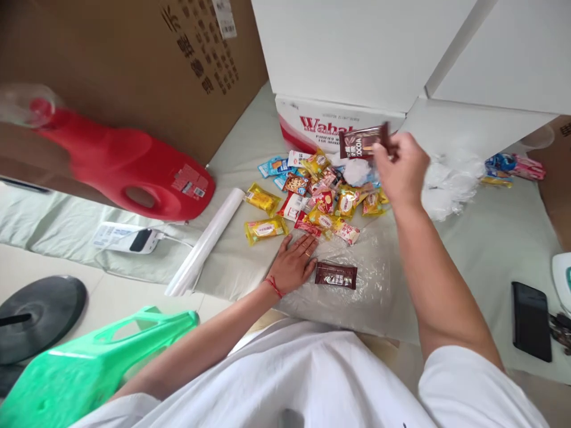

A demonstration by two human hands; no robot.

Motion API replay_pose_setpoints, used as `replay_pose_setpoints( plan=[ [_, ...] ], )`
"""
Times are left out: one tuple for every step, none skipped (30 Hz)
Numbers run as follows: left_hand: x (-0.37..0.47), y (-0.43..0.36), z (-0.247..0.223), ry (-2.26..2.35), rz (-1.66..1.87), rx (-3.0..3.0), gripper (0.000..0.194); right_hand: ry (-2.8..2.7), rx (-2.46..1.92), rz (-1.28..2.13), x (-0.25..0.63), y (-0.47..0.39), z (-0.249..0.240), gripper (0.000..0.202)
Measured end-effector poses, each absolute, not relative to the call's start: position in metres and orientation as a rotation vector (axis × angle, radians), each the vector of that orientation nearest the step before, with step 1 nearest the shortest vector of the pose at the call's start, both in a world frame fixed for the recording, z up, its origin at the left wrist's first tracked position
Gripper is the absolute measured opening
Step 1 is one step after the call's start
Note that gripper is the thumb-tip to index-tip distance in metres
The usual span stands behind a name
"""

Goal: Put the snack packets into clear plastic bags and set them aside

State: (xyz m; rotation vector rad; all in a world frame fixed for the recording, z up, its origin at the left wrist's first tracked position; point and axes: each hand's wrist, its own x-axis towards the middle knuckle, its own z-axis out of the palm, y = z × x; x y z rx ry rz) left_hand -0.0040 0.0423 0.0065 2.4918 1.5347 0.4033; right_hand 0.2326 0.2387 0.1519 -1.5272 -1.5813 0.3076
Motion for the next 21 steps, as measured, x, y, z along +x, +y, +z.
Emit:
replay_pose_setpoints(
  plan=[
    [-0.004,0.042,0.007,1.522,0.406,2.483,0.053,-1.435,-1.483,0.480,0.238,0.211,0.152,0.029],
    [-0.004,0.042,0.007,1.514,0.407,2.473,0.053,-1.314,-1.467,0.694,0.243,0.180,0.149,0.032],
    [-0.004,0.043,0.007,1.509,0.405,2.463,0.053,-1.233,-1.471,0.922,0.246,0.148,0.144,0.035],
    [-0.004,0.043,0.007,1.508,0.402,2.453,0.054,-1.166,-1.492,1.094,0.248,0.117,0.136,0.039],
    [-0.004,0.043,0.007,1.510,0.400,2.443,0.054,-1.113,-1.530,1.214,0.248,0.087,0.126,0.040],
    [-0.003,0.043,0.008,1.513,0.397,2.436,0.054,-1.065,-1.564,1.309,0.246,0.060,0.114,0.041],
    [-0.003,0.043,0.008,1.513,0.393,2.432,0.053,-1.021,-1.593,1.367,0.244,0.037,0.102,0.042],
    [-0.003,0.043,0.009,1.514,0.388,2.430,0.053,-1.002,-1.631,1.393,0.240,0.018,0.090,0.043],
    [-0.003,0.042,0.010,1.516,0.384,2.429,0.053,-1.013,-1.680,1.380,0.237,0.003,0.079,0.044],
    [-0.003,0.042,0.010,1.519,0.382,2.429,0.053,-1.054,-1.742,1.330,0.234,-0.008,0.070,0.045],
    [-0.002,0.042,0.011,1.521,0.381,2.430,0.052,-1.131,-1.819,1.248,0.233,-0.016,0.063,0.046],
    [-0.002,0.042,0.012,1.523,0.381,2.432,0.052,-1.239,-1.905,1.132,0.233,-0.021,0.059,0.046],
    [-0.002,0.043,0.012,1.524,0.382,2.435,0.053,-1.365,-1.988,0.990,0.234,-0.025,0.058,0.047],
    [-0.002,0.043,0.012,1.523,0.385,2.438,0.053,-1.497,-2.055,0.834,0.236,-0.026,0.059,0.049],
    [-0.002,0.043,0.013,1.523,0.387,2.440,0.052,-1.623,-2.093,0.681,0.238,-0.026,0.062,0.052],
    [-0.001,0.042,0.013,1.524,0.389,2.441,0.052,-1.742,-2.093,0.556,0.240,-0.024,0.065,0.055],
    [-0.001,0.042,0.013,1.526,0.389,2.441,0.052,-1.853,-2.051,0.475,0.241,-0.020,0.069,0.059],
    [-0.001,0.042,0.013,1.530,0.387,2.441,0.052,-1.957,-1.977,0.448,0.242,-0.015,0.072,0.062],
    [0.000,0.042,0.012,1.533,0.383,2.441,0.052,-2.062,-1.885,0.470,0.243,-0.008,0.075,0.063],
    [0.000,0.042,0.012,1.538,0.378,2.442,0.052,-2.166,-1.790,0.523,0.242,0.000,0.076,0.063],
    [0.000,0.042,0.012,1.541,0.375,2.444,0.052,-2.263,-1.706,0.590,0.241,0.007,0.076,0.060]
  ],
)
